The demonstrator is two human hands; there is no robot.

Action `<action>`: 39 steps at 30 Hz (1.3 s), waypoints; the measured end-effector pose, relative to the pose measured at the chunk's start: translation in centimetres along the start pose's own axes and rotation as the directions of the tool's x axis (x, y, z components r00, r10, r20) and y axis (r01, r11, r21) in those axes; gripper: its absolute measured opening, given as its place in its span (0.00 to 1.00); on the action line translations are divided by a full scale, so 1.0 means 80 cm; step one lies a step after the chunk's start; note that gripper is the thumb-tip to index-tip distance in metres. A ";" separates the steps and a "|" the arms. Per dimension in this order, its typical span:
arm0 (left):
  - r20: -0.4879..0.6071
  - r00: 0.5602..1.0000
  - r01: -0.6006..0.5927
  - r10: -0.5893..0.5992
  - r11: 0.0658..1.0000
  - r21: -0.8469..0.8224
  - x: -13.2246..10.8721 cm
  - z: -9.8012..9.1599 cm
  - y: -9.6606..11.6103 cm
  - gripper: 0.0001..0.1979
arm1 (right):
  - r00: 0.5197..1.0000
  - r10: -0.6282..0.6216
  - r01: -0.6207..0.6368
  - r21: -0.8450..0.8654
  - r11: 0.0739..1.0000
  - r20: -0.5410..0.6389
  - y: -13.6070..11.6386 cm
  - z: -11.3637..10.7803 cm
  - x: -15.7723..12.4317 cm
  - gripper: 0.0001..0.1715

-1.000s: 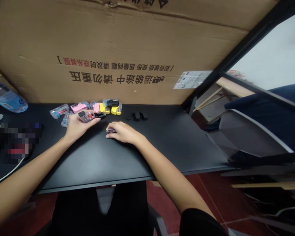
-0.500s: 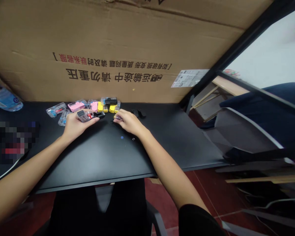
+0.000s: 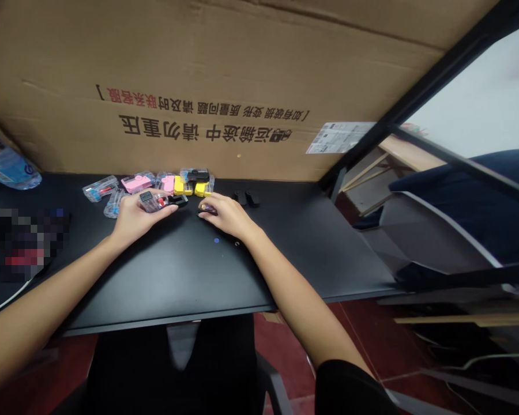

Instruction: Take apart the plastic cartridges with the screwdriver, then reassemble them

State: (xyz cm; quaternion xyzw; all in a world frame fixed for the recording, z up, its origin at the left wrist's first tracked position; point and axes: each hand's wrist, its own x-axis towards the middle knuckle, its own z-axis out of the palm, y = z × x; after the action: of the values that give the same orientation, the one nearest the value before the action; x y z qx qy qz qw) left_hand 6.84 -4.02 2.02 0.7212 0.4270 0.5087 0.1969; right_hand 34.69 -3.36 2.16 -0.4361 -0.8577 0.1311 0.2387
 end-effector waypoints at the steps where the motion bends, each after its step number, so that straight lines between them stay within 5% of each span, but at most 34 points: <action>1: -0.001 1.000 -0.003 0.003 1.000 0.000 0.000 0.000 0.000 0.18 | 1.000 0.011 -0.011 -0.006 1.000 -0.002 -0.001 0.001 0.000 0.11; 14: 0.001 1.000 -0.010 0.010 1.000 0.004 -0.001 0.001 0.000 0.18 | 0.994 0.108 -0.105 -0.093 0.990 0.026 -0.006 0.010 0.003 0.12; 39: 0.024 1.000 -0.020 0.021 1.000 -0.008 0.000 0.000 0.005 0.16 | 0.998 0.032 -0.028 0.067 0.997 -0.050 -0.001 0.013 0.004 0.17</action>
State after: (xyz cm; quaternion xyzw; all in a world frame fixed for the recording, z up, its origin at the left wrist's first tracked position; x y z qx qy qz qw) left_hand 7.00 -4.28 2.31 0.7308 0.4153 0.5036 0.1994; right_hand 33.89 -3.21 1.38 -0.4440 -0.8398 0.1521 0.2728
